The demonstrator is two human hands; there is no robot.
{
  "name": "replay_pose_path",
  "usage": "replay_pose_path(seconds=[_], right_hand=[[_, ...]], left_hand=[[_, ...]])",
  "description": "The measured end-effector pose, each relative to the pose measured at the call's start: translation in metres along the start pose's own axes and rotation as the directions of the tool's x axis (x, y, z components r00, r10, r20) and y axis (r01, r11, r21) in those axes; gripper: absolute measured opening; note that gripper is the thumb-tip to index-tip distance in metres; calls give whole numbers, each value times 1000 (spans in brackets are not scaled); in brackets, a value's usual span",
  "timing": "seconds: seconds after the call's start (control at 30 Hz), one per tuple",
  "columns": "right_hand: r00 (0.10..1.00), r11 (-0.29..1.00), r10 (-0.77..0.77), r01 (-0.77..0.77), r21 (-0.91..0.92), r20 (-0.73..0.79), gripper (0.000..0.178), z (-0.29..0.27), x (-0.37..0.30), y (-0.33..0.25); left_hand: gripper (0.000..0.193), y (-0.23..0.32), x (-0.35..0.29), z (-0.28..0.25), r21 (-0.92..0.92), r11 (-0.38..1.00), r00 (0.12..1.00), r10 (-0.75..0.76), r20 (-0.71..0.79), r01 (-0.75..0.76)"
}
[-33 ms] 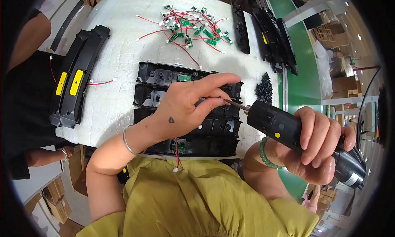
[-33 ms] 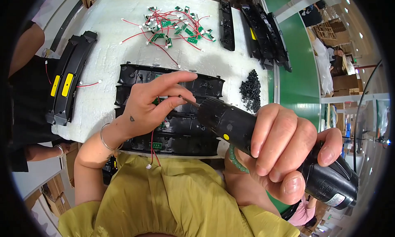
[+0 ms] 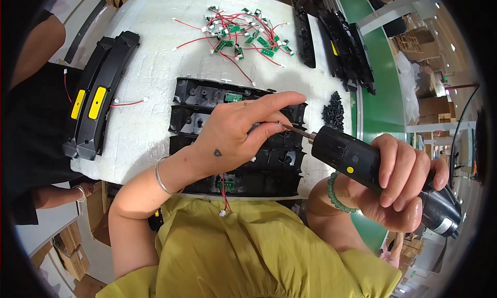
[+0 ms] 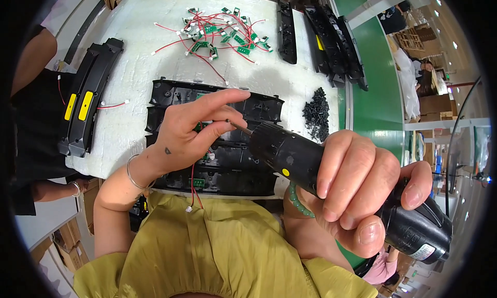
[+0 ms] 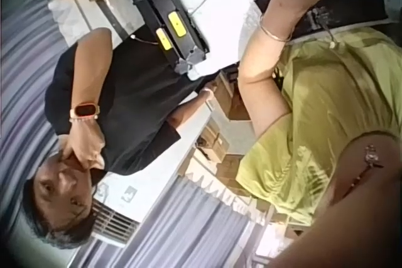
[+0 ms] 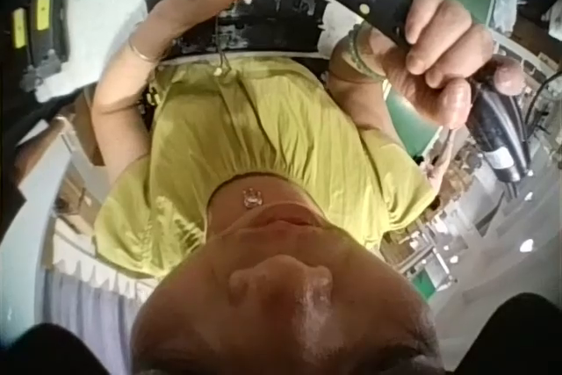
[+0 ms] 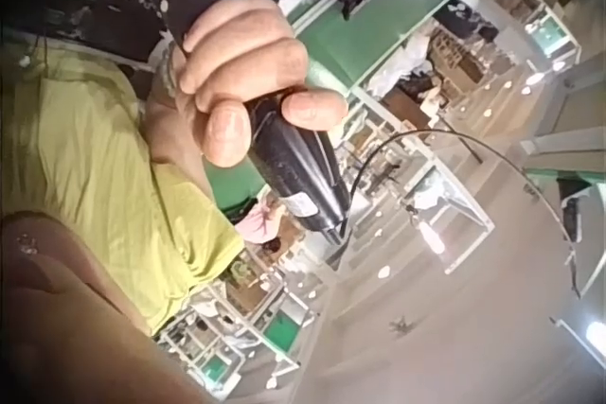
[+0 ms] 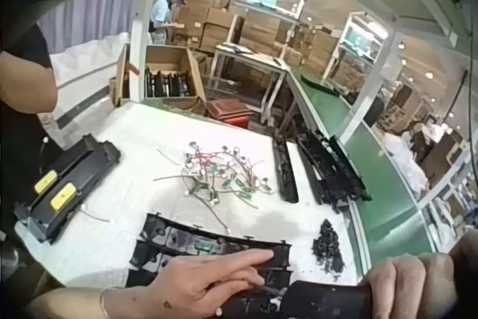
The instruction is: Assembling electronic components by fastening small circuit boards into plastic housings using an electric screwdriver.
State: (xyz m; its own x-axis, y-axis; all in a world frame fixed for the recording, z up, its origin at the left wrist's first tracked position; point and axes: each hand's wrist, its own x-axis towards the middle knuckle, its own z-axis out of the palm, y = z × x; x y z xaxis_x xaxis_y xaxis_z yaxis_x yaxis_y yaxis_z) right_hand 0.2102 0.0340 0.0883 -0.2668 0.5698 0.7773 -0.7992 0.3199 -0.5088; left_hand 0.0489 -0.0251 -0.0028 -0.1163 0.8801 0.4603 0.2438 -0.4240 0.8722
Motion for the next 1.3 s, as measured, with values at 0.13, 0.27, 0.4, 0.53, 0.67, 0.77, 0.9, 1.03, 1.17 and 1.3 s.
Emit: replay_pose_path(seconds=[0.13,0.27,0.4,0.53,0.67,0.77,0.9,1.03,1.17,1.3], right_hand=[[1000,1000,22,-22,-8,10,28,3,1,2],[999,999,37,-37,-24,9,28,5,0,4],[998,998,46,-45,-37,40,28,7,0,5],[988,996,71,-63,-65,135,29,9,2,5],[964,989,136,-121,-82,229,30,9,3,11],[975,993,112,-101,-66,194,32,9,0,18],[990,998,68,-67,-10,127,31,3,-7,21],[988,994,86,-76,-80,130,32,5,-9,40],[969,979,185,-166,-121,164,36,0,-10,67],[963,969,237,-226,-95,130,35,2,-12,90]], left_hand=[[44,-6,-1,1,116,983,988,150,-45,-144],[50,-5,-1,-2,197,951,969,247,-18,-239],[53,-6,-4,-4,256,930,963,269,20,-265],[55,-7,-6,-7,307,899,949,310,63,-314],[55,-6,-7,-11,385,856,938,331,102,-344],[62,-5,-7,-13,453,825,941,305,146,-338],[71,-11,-9,-16,477,815,943,300,141,-330],[67,-19,-7,-26,455,864,975,164,151,-216],[43,-35,-8,-55,503,858,991,133,-23,-104],[29,-66,-4,-73,628,777,999,51,-10,-34]])
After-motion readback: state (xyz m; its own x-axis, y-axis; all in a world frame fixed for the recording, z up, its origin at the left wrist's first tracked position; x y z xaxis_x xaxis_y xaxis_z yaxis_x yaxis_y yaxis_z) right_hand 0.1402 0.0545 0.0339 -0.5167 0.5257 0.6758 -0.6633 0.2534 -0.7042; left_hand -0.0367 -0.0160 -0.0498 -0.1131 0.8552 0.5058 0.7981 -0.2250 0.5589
